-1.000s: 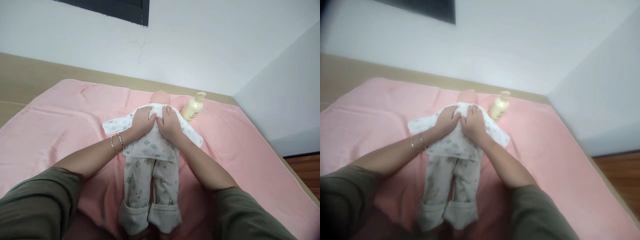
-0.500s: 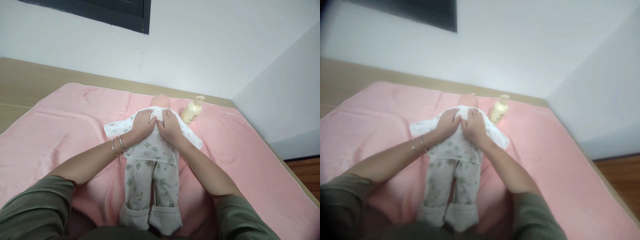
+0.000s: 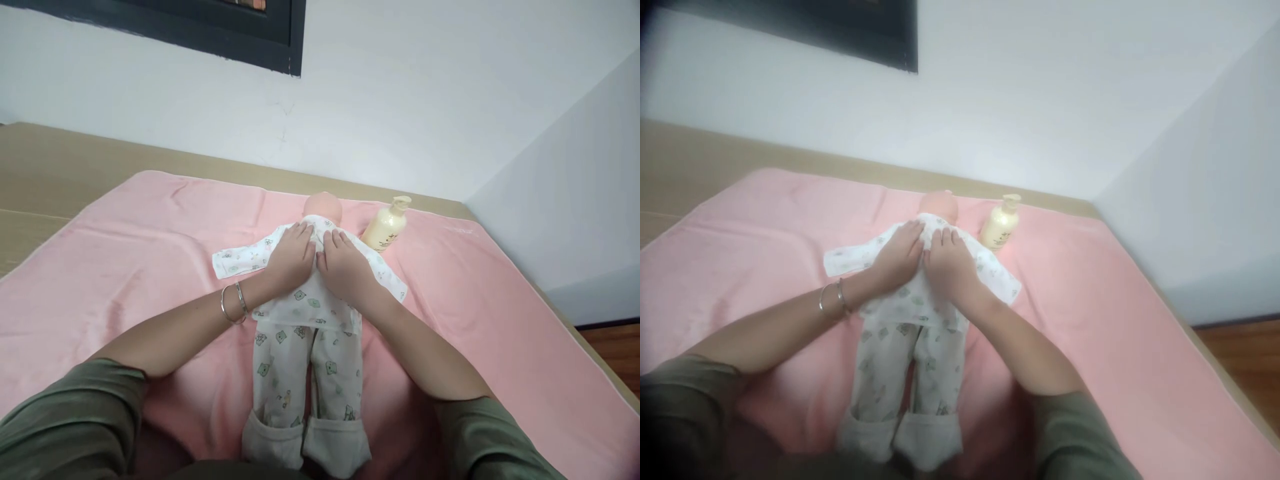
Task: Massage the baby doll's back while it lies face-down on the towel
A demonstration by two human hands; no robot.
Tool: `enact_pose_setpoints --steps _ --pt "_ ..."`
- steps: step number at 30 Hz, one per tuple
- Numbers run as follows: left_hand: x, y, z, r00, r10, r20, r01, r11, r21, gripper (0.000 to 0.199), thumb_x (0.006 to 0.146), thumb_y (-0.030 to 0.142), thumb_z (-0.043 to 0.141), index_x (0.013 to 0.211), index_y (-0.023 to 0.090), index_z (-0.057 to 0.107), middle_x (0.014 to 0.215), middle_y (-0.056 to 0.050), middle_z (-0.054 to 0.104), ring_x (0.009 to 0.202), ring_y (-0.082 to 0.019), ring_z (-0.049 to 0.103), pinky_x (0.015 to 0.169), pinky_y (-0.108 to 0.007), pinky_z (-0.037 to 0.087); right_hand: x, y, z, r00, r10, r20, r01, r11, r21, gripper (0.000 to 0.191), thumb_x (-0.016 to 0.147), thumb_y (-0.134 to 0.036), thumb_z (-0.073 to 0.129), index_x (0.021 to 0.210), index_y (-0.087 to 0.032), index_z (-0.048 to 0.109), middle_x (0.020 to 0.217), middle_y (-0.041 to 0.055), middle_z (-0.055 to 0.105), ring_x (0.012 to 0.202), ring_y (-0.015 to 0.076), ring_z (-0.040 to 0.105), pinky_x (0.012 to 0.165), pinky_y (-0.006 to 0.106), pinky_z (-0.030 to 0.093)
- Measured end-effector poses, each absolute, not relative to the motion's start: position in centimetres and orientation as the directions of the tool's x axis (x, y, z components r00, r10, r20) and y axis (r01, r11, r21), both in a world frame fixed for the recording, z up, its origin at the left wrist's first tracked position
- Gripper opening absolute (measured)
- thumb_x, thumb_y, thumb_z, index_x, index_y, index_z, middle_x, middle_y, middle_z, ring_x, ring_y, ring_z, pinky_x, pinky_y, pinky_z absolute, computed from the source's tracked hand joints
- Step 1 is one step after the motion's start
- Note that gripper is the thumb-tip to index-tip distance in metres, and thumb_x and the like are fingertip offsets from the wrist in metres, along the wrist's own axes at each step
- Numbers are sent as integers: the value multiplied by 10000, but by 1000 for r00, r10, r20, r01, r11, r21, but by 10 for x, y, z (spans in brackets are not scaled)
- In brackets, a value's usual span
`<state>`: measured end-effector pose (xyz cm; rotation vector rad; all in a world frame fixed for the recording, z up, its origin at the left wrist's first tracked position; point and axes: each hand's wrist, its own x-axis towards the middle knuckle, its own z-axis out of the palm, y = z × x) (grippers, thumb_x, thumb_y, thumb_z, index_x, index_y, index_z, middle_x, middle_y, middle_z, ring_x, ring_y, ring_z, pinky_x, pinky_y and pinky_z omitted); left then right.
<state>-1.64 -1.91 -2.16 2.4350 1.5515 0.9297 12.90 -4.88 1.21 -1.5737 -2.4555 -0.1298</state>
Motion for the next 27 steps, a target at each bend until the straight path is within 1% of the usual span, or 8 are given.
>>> enact_pose_setpoints --steps 4,8,11,15,19,22,24,27 --pt "-19 -12 -13 246 890 383 811 -405 421 397 991 245 303 1189 110 618 1246 -180 669 1221 -296 598 1111 -490 478 136 -40 14 -367 907 208 913 394 -106 567 1008 -274 318 1455 42 466 1486 267 522 1434 363 463 1195 512 401" --pt "-12 -32 -14 330 823 462 842 -478 250 386 962 197 334 1167 41 622 1270 -245 629 1254 -359 561 1113 -522 451 145 -14 11 -231 957 177 940 266 -213 580 1010 -342 360 1414 50 498 1477 275 526 1413 365 481 1185 502 405" --pt "-7 -44 -15 407 771 490 830 -536 153 370 923 157 381 1154 14 632 1286 -277 608 1283 -380 538 1126 -542 442 146 -9 10 -208 964 168 948 241 -209 588 1017 -363 367 1401 61 505 1456 278 544 1390 366 501 1185 490 401" --pt "-10 -36 -12 387 777 497 800 -551 238 306 916 149 370 1005 94 657 1120 -219 657 1156 -326 595 1078 -493 497 136 -30 14 -248 953 173 954 271 -124 556 1026 -296 321 1387 82 510 1425 291 564 1362 379 525 1184 500 399" --pt "-18 -14 -6 399 826 398 773 -537 339 305 960 213 338 919 145 633 993 -163 665 1018 -292 618 1012 -482 532 126 -53 15 -307 931 200 942 327 -75 576 1025 -248 272 1450 105 437 1491 316 491 1446 378 449 1211 504 377" --pt "-21 -6 -4 346 861 373 794 -480 373 339 989 281 333 998 121 632 1102 -184 667 1087 -301 612 1045 -498 512 127 -51 13 -310 938 156 939 328 -107 584 1028 -253 267 1468 105 410 1525 311 452 1473 382 408 1225 501 353" --pt "-19 -9 -5 326 865 380 806 -465 366 331 980 272 344 971 118 636 1085 -190 672 1087 -311 615 1050 -512 507 132 -41 12 -306 941 142 934 326 -144 570 1028 -255 281 1459 91 422 1528 294 455 1467 375 407 1229 485 339" --pt "-10 -28 -11 336 850 406 782 -492 382 284 942 224 390 950 109 650 1102 -195 682 1122 -316 622 1083 -512 500 142 -21 14 -266 949 168 930 299 -215 481 1014 -260 326 1340 18 544 1407 248 582 1352 340 515 1173 452 394"
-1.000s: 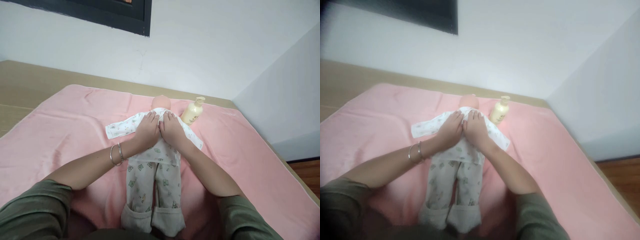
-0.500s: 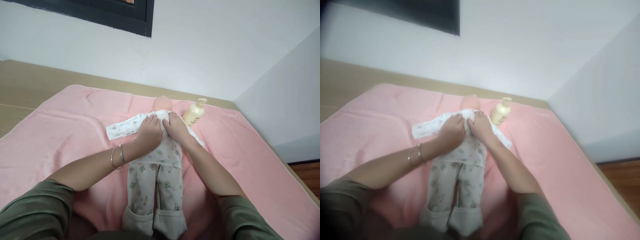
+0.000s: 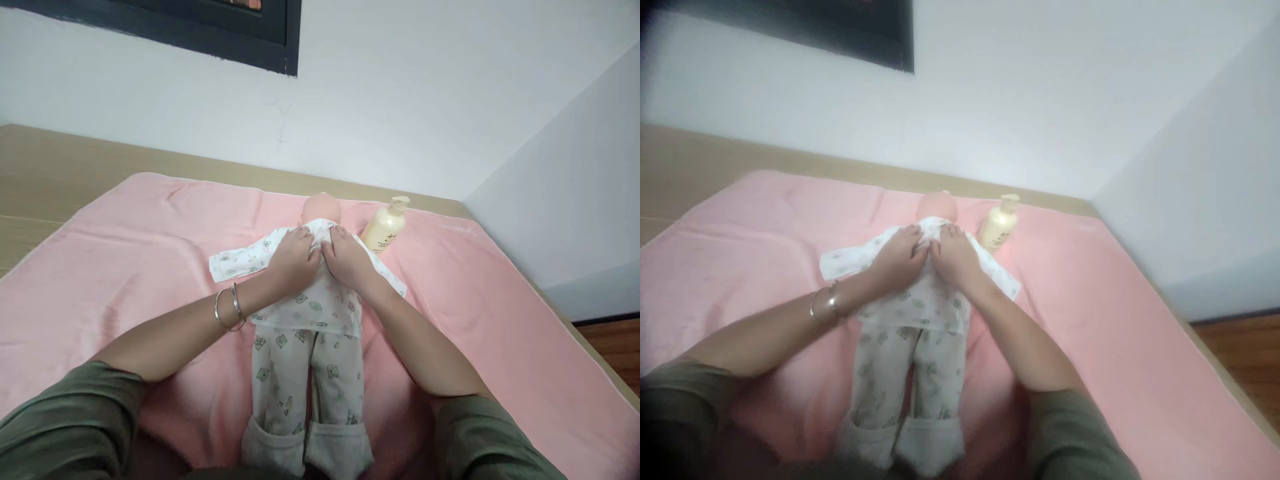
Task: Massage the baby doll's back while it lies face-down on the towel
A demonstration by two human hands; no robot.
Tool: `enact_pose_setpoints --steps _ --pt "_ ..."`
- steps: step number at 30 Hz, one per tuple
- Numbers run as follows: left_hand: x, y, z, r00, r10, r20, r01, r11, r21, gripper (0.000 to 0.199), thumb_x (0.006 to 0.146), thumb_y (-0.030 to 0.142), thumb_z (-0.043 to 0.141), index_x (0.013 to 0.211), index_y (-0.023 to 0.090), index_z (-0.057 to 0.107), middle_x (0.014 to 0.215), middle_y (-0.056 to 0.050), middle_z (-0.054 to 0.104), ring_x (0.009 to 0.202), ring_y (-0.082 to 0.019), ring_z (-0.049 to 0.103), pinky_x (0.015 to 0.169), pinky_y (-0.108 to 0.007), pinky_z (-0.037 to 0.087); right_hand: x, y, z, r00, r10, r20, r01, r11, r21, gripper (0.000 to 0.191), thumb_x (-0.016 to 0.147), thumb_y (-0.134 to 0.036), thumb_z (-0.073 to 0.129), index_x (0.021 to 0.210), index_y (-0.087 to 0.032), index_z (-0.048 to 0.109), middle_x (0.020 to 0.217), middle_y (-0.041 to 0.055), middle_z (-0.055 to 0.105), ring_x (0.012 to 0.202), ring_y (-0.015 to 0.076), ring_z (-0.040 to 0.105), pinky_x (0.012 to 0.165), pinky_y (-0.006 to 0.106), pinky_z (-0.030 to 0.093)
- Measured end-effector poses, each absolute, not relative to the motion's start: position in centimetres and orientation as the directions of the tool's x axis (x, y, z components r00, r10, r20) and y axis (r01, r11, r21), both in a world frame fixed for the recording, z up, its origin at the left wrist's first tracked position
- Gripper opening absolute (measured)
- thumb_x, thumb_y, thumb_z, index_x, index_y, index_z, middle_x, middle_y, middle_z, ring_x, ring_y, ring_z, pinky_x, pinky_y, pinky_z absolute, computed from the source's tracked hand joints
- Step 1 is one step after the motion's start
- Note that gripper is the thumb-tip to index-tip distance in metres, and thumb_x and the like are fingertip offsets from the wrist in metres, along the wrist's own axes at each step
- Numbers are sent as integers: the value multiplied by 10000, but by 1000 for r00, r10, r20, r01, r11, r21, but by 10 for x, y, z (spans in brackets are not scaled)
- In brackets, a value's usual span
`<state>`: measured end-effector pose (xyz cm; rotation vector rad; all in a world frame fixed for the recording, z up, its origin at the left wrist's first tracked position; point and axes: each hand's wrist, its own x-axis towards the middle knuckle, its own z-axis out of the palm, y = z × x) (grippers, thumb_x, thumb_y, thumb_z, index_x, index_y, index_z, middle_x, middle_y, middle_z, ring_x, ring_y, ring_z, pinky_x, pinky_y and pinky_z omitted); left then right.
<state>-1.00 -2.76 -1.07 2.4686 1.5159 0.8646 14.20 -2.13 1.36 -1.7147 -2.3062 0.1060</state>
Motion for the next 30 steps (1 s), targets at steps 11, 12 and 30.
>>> enact_pose_setpoints --steps 11,12,30 --pt "-14 -10 -17 272 901 338 734 -421 533 397 966 279 339 1212 114 604 1401 -173 592 1370 -306 497 1219 -547 369 129 -52 8 -333 903 271 942 330 58 491 1034 -248 293 1309 65 553 1302 296 627 1265 377 566 1137 476 407" --pt "-15 -7 -17 251 907 339 749 -404 525 400 964 285 340 1210 105 599 1380 -184 600 1347 -313 509 1204 -555 379 127 -56 7 -337 898 282 941 332 65 499 1032 -249 303 1329 76 537 1316 308 617 1281 384 560 1138 484 409" --pt "-16 -5 -16 270 874 404 785 -442 433 322 950 233 319 1014 133 619 1082 -164 682 1060 -283 614 1052 -493 504 121 -60 -1 -342 864 370 928 372 -12 523 1021 -232 336 1413 82 482 1442 316 534 1392 385 489 1201 531 373"
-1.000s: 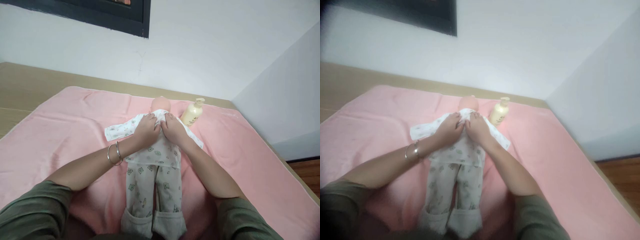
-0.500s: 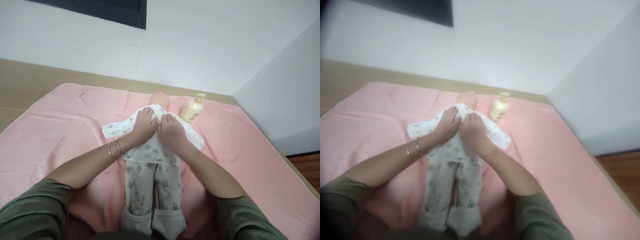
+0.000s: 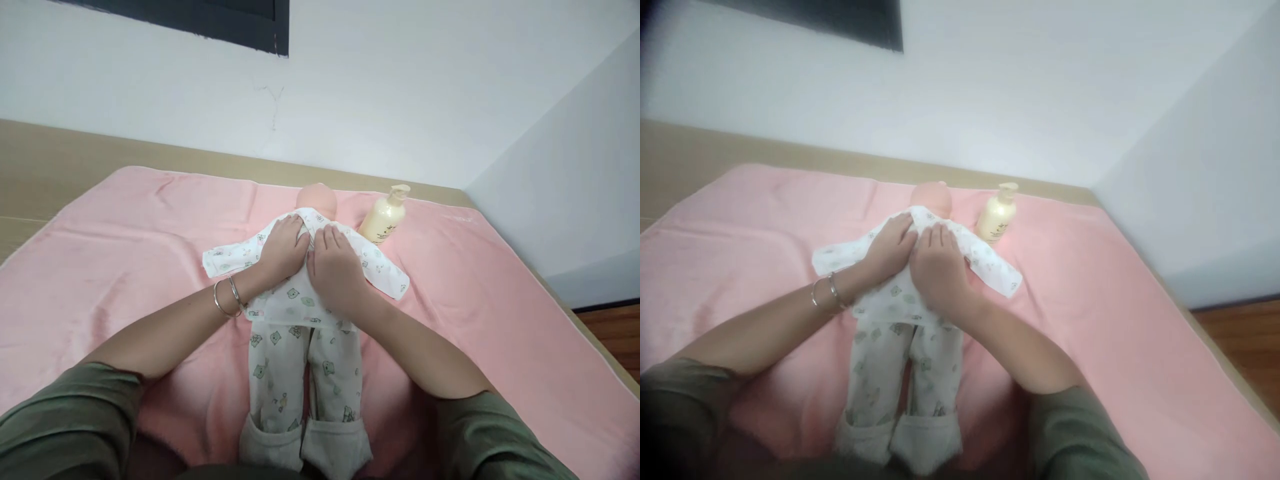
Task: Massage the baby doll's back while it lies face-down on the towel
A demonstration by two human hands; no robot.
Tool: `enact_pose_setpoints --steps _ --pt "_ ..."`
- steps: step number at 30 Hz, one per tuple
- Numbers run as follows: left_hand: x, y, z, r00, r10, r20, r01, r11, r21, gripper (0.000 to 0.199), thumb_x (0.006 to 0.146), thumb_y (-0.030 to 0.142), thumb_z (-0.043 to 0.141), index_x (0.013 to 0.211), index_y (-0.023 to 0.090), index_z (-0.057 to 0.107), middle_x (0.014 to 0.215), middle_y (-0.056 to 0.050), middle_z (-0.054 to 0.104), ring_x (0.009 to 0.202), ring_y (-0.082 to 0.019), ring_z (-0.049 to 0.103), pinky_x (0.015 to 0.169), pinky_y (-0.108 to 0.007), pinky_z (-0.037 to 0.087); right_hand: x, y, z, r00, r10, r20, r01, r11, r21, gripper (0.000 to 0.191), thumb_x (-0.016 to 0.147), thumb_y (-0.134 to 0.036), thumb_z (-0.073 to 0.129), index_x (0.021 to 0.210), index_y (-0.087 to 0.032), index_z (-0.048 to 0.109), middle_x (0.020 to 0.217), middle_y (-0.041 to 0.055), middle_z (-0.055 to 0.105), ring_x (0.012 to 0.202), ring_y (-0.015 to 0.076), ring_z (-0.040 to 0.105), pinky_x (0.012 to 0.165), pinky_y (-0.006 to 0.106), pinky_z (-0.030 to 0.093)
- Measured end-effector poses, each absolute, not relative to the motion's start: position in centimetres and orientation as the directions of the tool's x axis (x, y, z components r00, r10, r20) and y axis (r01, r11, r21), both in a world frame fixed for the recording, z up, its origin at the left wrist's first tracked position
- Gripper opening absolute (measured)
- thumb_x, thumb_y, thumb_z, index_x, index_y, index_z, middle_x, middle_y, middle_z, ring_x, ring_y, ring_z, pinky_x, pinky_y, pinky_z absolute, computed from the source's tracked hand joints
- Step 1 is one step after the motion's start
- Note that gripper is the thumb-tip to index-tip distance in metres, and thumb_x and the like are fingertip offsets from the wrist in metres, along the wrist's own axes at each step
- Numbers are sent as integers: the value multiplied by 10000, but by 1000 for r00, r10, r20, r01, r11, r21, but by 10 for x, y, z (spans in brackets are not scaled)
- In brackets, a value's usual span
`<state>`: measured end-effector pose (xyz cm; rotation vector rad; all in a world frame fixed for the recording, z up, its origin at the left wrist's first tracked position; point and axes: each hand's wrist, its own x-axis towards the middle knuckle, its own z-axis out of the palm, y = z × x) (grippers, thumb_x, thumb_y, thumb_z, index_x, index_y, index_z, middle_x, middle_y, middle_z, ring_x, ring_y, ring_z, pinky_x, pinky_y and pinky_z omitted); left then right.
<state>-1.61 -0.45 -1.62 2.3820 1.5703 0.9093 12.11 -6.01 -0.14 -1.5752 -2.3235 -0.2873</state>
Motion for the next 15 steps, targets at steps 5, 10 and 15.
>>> enact_pose_setpoints --steps 5,10,15 --pt "-10 -20 -17 279 835 475 812 -469 347 371 969 222 303 1075 102 637 1164 -192 675 1142 -308 609 1091 -503 478 132 -39 -4 -407 845 347 871 473 -131 478 990 -177 296 1324 16 579 1404 259 590 1385 333 504 1219 518 376" --pt "-1 -48 -26 329 780 533 771 -547 325 474 968 228 363 1336 12 570 1464 -228 554 1429 -345 460 1235 -539 356 145 -6 2 -249 925 288 918 320 -234 452 960 -213 341 1241 29 599 1329 272 620 1289 348 556 1161 506 425" --pt "-12 -23 -21 279 862 424 717 -481 505 435 955 206 315 1228 97 636 1382 -170 631 1341 -286 544 1201 -502 408 130 -40 1 -362 878 314 908 408 -94 523 1002 -226 291 1369 81 502 1421 322 542 1363 387 500 1186 562 373"
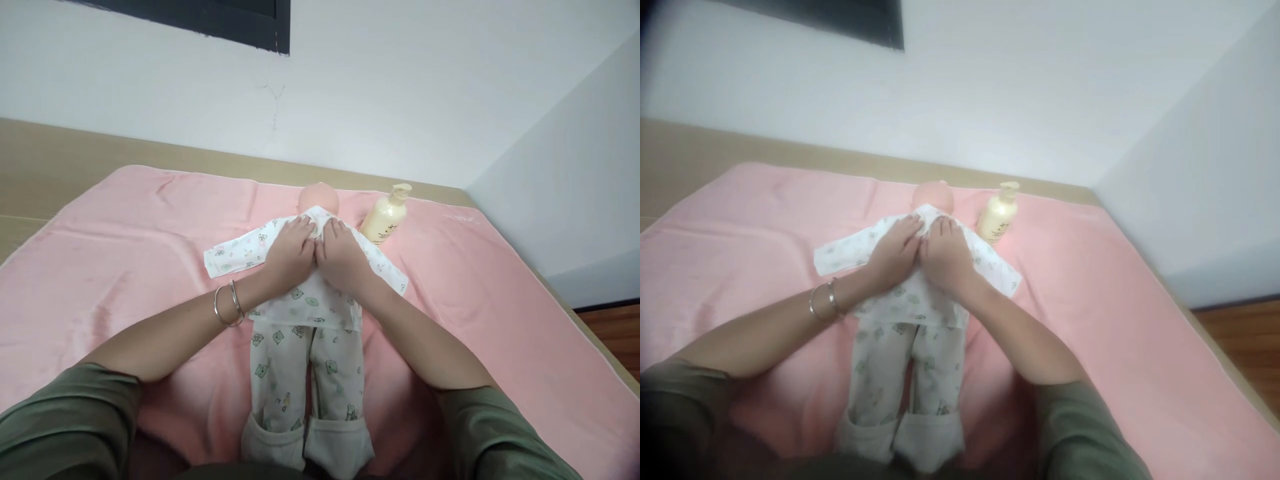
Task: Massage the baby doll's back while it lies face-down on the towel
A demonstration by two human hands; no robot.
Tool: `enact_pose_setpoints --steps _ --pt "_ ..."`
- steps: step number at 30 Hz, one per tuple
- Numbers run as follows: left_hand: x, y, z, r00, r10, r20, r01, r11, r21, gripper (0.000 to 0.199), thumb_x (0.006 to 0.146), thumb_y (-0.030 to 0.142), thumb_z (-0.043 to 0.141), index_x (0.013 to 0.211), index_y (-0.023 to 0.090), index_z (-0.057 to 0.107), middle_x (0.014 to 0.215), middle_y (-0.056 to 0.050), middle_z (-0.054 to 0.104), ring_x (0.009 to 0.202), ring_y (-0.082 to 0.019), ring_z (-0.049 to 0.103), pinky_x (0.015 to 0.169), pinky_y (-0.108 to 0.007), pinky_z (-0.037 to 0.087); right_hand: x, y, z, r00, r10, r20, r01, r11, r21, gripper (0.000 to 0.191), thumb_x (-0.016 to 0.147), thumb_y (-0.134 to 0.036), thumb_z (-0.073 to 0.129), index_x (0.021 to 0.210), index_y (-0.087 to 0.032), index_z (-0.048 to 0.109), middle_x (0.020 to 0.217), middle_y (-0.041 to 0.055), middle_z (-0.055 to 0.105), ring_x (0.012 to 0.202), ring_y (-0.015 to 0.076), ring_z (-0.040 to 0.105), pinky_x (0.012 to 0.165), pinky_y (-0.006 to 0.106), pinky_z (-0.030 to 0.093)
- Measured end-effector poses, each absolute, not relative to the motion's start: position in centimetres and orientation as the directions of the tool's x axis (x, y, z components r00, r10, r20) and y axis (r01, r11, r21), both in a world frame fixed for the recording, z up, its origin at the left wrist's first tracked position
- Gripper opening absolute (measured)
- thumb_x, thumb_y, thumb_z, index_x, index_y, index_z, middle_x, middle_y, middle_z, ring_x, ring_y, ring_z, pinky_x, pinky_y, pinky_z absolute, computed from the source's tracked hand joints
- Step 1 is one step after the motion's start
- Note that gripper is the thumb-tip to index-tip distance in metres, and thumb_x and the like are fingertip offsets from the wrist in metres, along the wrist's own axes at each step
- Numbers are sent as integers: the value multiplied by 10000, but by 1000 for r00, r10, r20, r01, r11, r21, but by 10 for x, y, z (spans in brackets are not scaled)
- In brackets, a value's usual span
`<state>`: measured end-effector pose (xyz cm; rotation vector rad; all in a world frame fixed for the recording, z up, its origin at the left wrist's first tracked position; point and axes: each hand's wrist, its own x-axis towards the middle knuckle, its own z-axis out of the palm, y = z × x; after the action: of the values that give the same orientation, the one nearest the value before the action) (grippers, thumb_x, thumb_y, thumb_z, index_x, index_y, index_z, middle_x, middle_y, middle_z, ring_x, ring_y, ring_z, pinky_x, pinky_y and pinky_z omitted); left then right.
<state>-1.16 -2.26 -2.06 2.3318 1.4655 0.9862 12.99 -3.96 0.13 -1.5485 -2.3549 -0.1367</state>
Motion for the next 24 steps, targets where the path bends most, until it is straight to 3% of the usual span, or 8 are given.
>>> enact_pose_setpoints --steps 4,7,9,12,16,20,24 --pt "-20 -1 -15 223 902 371 682 -416 602 366 963 240 315 1082 165 654 1191 -127 705 1115 -251 627 1089 -463 496 119 -63 3 -386 871 304 901 426 -77 534 1020 -253 329 1469 7 458 1547 288 433 1479 406 377 1222 587 322" --pt "-15 -10 -20 204 884 421 736 -422 530 405 967 244 313 1179 123 637 1276 -166 672 1224 -285 590 1148 -506 447 127 -43 3 -337 900 276 894 397 -206 519 1005 -236 313 1434 -5 492 1535 262 462 1472 368 398 1221 563 342" --pt "-9 -25 -24 246 841 482 755 -479 449 437 970 235 318 1259 90 612 1362 -184 631 1324 -305 540 1197 -536 401 135 -21 1 -224 944 244 904 295 -309 538 977 -243 340 1417 31 483 1529 277 460 1470 366 397 1220 554 349" --pt "-3 -42 -27 315 780 541 732 -562 385 449 964 217 343 1305 75 600 1427 -183 597 1408 -300 489 1244 -531 367 144 1 -4 -111 968 225 908 190 -373 581 943 -249 361 1419 71 453 1535 296 441 1472 376 386 1221 553 340" --pt "-7 -31 -25 265 839 476 716 -501 486 457 953 230 344 1302 93 606 1432 -169 601 1403 -292 500 1247 -513 373 137 -15 -5 -171 935 310 919 265 -291 506 956 -247 328 1321 24 551 1372 265 595 1328 360 517 1157 541 399" --pt "-19 0 -21 201 911 361 698 -391 600 468 959 265 310 1266 90 616 1388 -177 628 1311 -280 570 1210 -487 410 125 -47 -2 -309 865 394 908 392 -148 506 983 -244 329 1365 13 539 1401 254 577 1365 348 493 1187 512 376" --pt "-18 -3 -23 202 889 410 734 -415 537 470 970 274 309 1275 98 620 1372 -170 641 1309 -280 574 1201 -504 417 130 -39 0 -286 883 373 890 389 -237 474 986 -234 332 1353 -61 576 1437 189 584 1402 298 481 1200 467 383"
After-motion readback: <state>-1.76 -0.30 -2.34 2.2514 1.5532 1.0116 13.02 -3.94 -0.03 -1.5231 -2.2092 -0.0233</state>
